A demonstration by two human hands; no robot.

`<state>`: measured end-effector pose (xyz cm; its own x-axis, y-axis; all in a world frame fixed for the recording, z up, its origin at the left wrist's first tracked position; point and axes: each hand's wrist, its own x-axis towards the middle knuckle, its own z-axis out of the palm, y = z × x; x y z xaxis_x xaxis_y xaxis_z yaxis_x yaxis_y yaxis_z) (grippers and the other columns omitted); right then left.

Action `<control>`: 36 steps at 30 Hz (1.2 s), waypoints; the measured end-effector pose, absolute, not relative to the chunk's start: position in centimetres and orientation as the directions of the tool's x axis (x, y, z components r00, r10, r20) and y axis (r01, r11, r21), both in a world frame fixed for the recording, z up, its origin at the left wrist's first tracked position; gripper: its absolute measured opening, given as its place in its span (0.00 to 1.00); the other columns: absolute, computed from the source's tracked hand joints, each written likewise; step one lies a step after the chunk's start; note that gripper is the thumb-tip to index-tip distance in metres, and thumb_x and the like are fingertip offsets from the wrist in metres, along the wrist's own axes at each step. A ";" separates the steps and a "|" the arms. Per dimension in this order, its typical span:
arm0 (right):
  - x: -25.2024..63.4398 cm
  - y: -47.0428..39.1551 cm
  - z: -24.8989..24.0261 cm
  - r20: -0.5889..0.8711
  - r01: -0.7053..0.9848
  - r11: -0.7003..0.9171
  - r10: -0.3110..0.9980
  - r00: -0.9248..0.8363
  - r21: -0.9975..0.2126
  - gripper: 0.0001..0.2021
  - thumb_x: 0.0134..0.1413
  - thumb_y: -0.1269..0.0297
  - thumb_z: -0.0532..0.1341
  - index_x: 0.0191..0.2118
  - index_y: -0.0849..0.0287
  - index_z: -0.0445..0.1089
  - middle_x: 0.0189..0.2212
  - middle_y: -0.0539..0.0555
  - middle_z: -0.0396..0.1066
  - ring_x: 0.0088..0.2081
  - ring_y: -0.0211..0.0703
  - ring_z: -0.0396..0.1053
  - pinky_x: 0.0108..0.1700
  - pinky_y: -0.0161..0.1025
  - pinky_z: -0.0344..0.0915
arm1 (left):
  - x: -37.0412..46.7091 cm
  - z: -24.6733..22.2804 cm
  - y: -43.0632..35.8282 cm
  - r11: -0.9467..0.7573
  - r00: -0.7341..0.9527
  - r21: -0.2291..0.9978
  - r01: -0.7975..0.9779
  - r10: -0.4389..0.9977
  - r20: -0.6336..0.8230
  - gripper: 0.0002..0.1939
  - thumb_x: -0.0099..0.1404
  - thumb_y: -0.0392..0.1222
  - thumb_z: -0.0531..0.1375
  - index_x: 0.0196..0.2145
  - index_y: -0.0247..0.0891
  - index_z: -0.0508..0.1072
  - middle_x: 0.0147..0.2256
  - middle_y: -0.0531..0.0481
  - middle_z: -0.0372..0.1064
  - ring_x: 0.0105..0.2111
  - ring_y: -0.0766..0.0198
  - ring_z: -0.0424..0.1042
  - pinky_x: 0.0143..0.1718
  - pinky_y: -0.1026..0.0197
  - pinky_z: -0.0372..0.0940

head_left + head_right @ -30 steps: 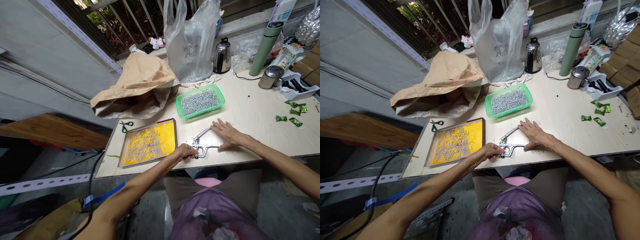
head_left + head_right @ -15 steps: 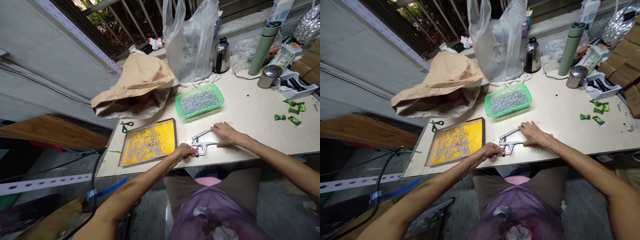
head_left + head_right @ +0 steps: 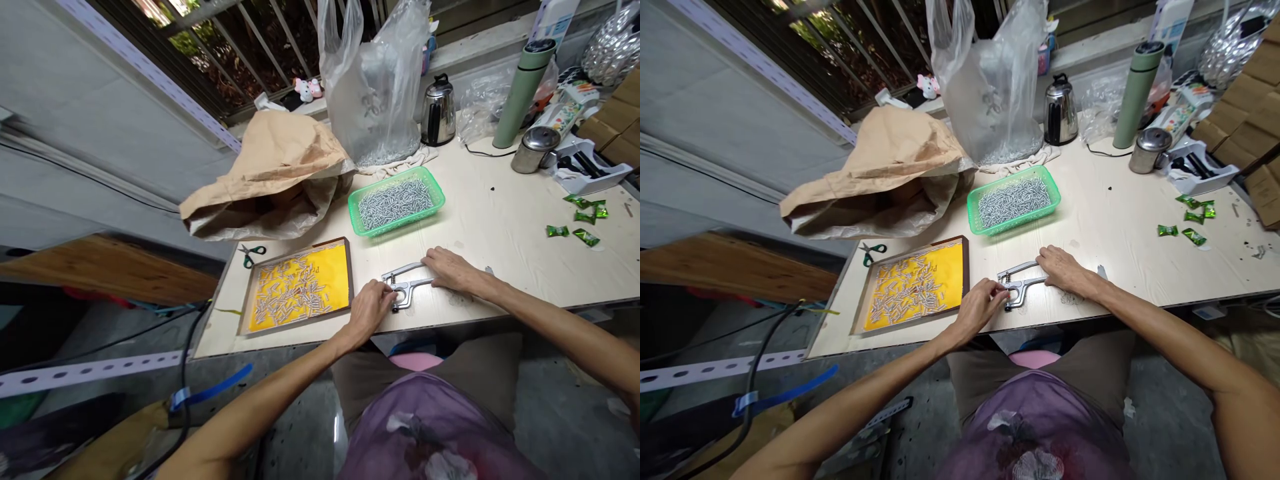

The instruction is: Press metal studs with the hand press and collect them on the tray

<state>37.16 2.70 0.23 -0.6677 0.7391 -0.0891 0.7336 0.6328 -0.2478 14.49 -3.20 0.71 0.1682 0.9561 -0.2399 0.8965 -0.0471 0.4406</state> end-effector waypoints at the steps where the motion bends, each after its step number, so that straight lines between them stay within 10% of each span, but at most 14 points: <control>1: 37.1 2.6 0.3 -0.096 0.739 0.625 0.744 -0.661 -0.250 0.15 0.45 0.69 0.69 0.40 0.63 0.68 0.40 0.59 0.66 0.43 0.50 0.63 0.43 0.43 0.61 | 15.0 0.6 -3.1 -0.196 0.273 0.403 0.894 0.951 -0.145 0.10 0.64 0.44 0.58 0.39 0.36 0.72 0.38 0.45 0.71 0.40 0.58 0.68 0.40 0.58 0.64; 8: 36.9 1.9 1.5 -0.154 0.773 0.564 0.770 -0.620 -0.290 0.22 0.44 0.69 0.69 0.47 0.62 0.66 0.42 0.58 0.65 0.44 0.49 0.62 0.44 0.42 0.62 | 18.8 -1.0 0.5 -0.567 0.602 0.245 0.786 0.793 -0.094 0.29 0.60 0.46 0.64 0.55 0.34 0.60 0.53 0.38 0.62 0.50 0.50 0.61 0.49 0.50 0.63; 24: 36.0 2.8 0.8 -0.238 0.819 0.500 0.791 -0.564 -0.282 0.04 0.57 0.71 0.59 0.35 0.62 0.72 0.34 0.57 0.69 0.40 0.44 0.66 0.38 0.36 0.59 | 19.5 -0.9 3.0 -0.555 0.616 0.285 0.782 0.758 -0.213 0.10 0.68 0.42 0.54 0.39 0.36 0.73 0.34 0.46 0.67 0.41 0.56 0.65 0.41 0.56 0.65; 31: 37.8 3.0 0.0 -0.126 0.735 0.591 0.745 -0.656 -0.332 0.28 0.43 0.58 0.70 0.49 0.65 0.67 0.43 0.62 0.66 0.44 0.52 0.63 0.44 0.43 0.62 | 18.3 -3.9 -0.6 -0.583 0.584 0.339 0.738 0.804 0.112 0.18 0.68 0.44 0.53 0.54 0.36 0.64 0.55 0.38 0.63 0.56 0.50 0.62 0.54 0.47 0.63; 36: 38.5 4.2 -1.0 -0.087 0.708 0.612 0.732 -0.676 -0.353 0.15 0.56 0.62 0.61 0.48 0.63 0.69 0.43 0.60 0.68 0.43 0.49 0.63 0.45 0.42 0.60 | 18.9 -6.0 -4.7 -0.655 0.614 0.401 0.640 0.750 0.246 0.23 0.70 0.47 0.49 0.60 0.35 0.57 0.60 0.34 0.58 0.63 0.49 0.53 0.60 0.43 0.57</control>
